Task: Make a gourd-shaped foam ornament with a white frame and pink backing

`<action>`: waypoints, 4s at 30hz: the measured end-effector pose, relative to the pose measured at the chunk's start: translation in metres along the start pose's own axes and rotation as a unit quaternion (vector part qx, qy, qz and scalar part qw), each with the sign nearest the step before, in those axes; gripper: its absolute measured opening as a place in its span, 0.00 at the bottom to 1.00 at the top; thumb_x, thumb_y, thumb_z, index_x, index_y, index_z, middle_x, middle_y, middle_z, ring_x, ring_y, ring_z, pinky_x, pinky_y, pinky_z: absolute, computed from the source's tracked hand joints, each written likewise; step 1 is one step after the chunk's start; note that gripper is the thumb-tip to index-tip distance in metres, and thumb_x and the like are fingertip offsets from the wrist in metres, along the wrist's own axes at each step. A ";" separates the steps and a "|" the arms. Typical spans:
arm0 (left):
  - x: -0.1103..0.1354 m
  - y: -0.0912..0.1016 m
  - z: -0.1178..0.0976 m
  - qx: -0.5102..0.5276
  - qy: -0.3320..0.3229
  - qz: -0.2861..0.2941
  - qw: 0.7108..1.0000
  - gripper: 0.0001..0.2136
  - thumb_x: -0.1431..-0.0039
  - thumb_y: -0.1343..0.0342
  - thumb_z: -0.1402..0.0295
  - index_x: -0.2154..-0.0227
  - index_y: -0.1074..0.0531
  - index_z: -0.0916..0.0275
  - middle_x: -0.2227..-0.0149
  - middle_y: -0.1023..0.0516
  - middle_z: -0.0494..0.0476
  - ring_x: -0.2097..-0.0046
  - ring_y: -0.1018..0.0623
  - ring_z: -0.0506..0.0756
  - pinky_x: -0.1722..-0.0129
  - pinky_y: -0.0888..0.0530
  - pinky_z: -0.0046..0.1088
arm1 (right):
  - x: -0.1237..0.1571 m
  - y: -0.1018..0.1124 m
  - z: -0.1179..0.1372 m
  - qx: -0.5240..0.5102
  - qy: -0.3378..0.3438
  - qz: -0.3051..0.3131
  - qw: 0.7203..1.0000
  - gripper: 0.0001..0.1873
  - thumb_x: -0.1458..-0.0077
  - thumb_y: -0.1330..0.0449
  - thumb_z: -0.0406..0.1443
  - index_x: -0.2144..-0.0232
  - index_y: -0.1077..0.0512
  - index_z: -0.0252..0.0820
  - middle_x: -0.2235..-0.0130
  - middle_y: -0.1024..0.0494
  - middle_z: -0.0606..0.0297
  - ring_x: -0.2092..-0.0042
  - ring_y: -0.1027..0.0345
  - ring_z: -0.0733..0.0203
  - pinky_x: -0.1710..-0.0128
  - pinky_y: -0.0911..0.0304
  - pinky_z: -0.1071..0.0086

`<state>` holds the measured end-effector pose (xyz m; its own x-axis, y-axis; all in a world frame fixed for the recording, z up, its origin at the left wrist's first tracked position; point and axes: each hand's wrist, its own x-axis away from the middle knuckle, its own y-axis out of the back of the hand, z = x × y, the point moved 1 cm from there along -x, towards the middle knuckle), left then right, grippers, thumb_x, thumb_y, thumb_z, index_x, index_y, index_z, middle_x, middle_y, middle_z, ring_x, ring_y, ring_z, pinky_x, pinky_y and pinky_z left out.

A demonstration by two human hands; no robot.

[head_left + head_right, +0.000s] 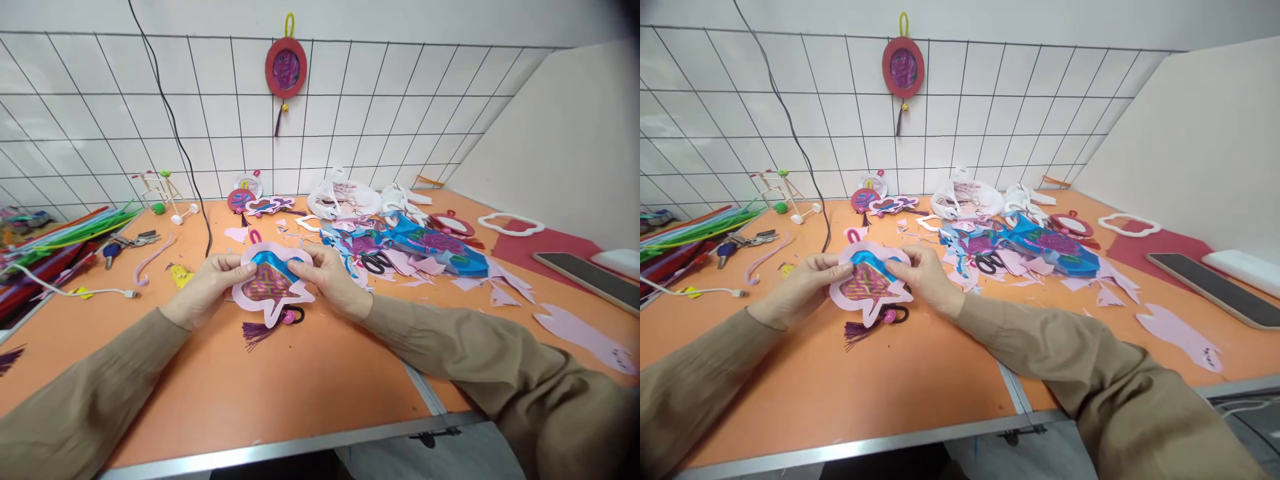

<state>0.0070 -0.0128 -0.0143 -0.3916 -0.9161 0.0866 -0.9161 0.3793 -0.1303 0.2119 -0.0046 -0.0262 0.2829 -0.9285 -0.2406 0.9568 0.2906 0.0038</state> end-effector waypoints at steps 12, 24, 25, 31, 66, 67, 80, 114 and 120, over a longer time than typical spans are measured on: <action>0.008 -0.001 -0.003 0.032 0.019 0.001 0.999 0.11 0.53 0.31 0.62 0.72 0.17 0.66 0.74 0.17 0.60 0.73 0.21 0.51 0.68 0.24 0.24 | 0.006 -0.001 0.005 -0.018 -0.008 0.050 0.999 0.18 0.53 0.37 0.47 0.80 0.31 0.38 0.79 0.35 0.69 0.75 0.44 0.68 0.76 0.47 0.71; 0.005 -0.004 0.004 0.052 0.002 -0.022 0.998 0.15 0.54 0.31 0.57 0.77 0.21 0.67 0.77 0.20 0.57 0.76 0.23 0.50 0.74 0.27 0.21 | 0.005 0.000 -0.007 -0.006 -0.041 0.050 0.998 0.18 0.54 0.35 0.47 0.79 0.29 0.37 0.78 0.33 0.68 0.75 0.43 0.68 0.74 0.48 0.71; 0.005 -0.005 0.004 0.049 0.005 -0.027 0.998 0.15 0.54 0.31 0.58 0.78 0.21 0.67 0.78 0.20 0.56 0.77 0.24 0.49 0.76 0.28 0.21 | 0.005 0.000 -0.007 -0.013 -0.046 0.050 0.998 0.18 0.55 0.35 0.47 0.79 0.28 0.37 0.78 0.32 0.68 0.75 0.42 0.67 0.74 0.48 0.71; 0.009 -0.011 0.002 0.091 0.029 -0.035 0.995 0.14 0.59 0.28 0.60 0.81 0.22 0.67 0.80 0.21 0.56 0.79 0.26 0.49 0.79 0.30 0.21 | 0.006 -0.001 -0.011 -0.127 -0.117 0.052 0.984 0.20 0.60 0.31 0.45 0.84 0.34 0.38 0.82 0.37 0.72 0.78 0.47 0.70 0.77 0.53 0.72; 0.005 -0.006 0.009 -0.054 -0.045 -0.120 0.990 0.22 0.56 0.32 0.54 0.87 0.33 0.65 0.86 0.36 0.48 0.82 0.40 0.45 0.81 0.45 0.24 | 0.002 0.003 -0.013 -0.012 -0.032 0.049 0.998 0.22 0.56 0.33 0.51 0.80 0.34 0.39 0.80 0.34 0.71 0.77 0.45 0.70 0.77 0.49 0.73; 0.005 -0.006 0.009 -0.048 -0.043 -0.119 0.991 0.22 0.56 0.32 0.54 0.87 0.33 0.65 0.86 0.36 0.48 0.82 0.39 0.45 0.81 0.44 0.24 | 0.002 0.003 -0.015 -0.028 -0.040 0.054 0.997 0.23 0.56 0.33 0.52 0.80 0.34 0.39 0.80 0.35 0.72 0.78 0.46 0.70 0.78 0.50 0.73; 0.004 -0.005 0.009 -0.061 -0.072 -0.114 0.989 0.21 0.55 0.33 0.54 0.87 0.32 0.65 0.85 0.35 0.49 0.81 0.38 0.45 0.81 0.43 0.23 | -0.007 -0.009 -0.003 -0.039 -0.034 0.054 0.997 0.23 0.53 0.35 0.52 0.78 0.36 0.40 0.78 0.39 0.72 0.76 0.49 0.69 0.77 0.55 0.71; 0.002 0.002 0.015 0.082 -0.081 -0.126 0.985 0.22 0.57 0.33 0.48 0.81 0.25 0.65 0.80 0.24 0.55 0.79 0.27 0.51 0.79 0.29 0.26 | -0.024 -0.005 0.000 -0.001 -0.047 0.045 0.998 0.23 0.60 0.32 0.51 0.79 0.34 0.39 0.78 0.35 0.72 0.77 0.45 0.70 0.78 0.50 0.73; 0.000 0.005 0.018 0.064 -0.052 -0.127 0.988 0.20 0.59 0.30 0.52 0.80 0.24 0.66 0.82 0.25 0.54 0.80 0.27 0.50 0.79 0.29 0.25 | -0.025 -0.001 -0.003 0.011 -0.009 0.027 1.000 0.21 0.56 0.33 0.49 0.79 0.34 0.39 0.77 0.35 0.72 0.75 0.45 0.70 0.75 0.48 0.73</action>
<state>0.0040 -0.0133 -0.0325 -0.1328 -0.9906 0.0311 -0.9627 0.1215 -0.2418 0.2035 0.0189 -0.0228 0.3346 -0.9157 -0.2224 0.9415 0.3347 0.0383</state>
